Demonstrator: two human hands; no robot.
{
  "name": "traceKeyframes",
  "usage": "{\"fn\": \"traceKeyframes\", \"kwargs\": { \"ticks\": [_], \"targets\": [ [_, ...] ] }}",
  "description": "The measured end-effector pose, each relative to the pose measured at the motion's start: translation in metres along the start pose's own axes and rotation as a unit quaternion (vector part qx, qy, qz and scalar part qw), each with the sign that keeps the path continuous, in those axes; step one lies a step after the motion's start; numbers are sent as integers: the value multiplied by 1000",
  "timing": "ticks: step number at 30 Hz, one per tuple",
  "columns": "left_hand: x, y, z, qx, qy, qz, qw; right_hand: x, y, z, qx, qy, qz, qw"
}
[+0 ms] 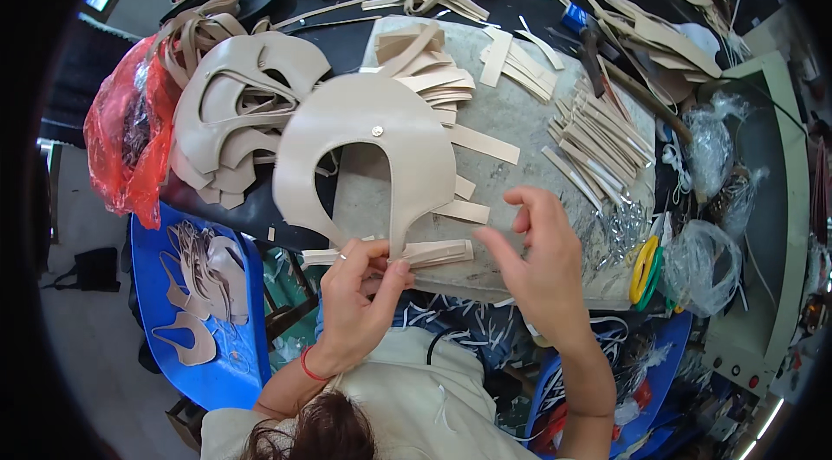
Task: The person sits at a cluttered workbench and repeatedly picks up beige shoe components and small rectangular strips. They align the strips with the shoe parts, seemingly checking fit or preparing for attachment, and place them back on the table. The process is repetitive, involving handling individual items one at a time without visible tools.
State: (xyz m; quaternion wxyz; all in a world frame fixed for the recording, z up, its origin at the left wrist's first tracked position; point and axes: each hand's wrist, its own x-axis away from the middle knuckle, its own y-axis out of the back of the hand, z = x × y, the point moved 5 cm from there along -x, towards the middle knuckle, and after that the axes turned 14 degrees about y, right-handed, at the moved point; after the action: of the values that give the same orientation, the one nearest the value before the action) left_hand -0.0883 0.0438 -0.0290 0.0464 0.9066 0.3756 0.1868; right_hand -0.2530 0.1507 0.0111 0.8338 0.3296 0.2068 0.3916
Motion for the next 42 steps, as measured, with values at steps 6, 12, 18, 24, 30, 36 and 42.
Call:
{"fn": "traceKeyframes", "kwargs": {
  "ticks": [6, 12, 18, 24, 30, 36, 42],
  "targets": [
    [14, 25, 5, 102, -32, 22, 994, -14, -25, 45, -146, 176, 193, 954],
    [21, 42, 7, 150, -55, 25, 987, -15, -59, 60, -306, 114, 298, 897],
    [31, 63, -13, 41, -108, -28, 993, -3, -60, 78, -353, 152, 239, 892],
    [26, 84, -50, -22, -185, 4, 982, -17, -46, 100, -306, 295, 140, 894],
    [-79, 62, -126, -7, -234, -53, 971, -33, -11, 45, -438, 28, -39, 898],
    [-254, -4, -159, -82, -222, -104, 966, 17, 9, -7, -417, -40, -139, 898],
    [-325, -43, -121, -457, -134, -177, 862, 36, 25, -38, -340, -68, -130, 929]
  ]
}}
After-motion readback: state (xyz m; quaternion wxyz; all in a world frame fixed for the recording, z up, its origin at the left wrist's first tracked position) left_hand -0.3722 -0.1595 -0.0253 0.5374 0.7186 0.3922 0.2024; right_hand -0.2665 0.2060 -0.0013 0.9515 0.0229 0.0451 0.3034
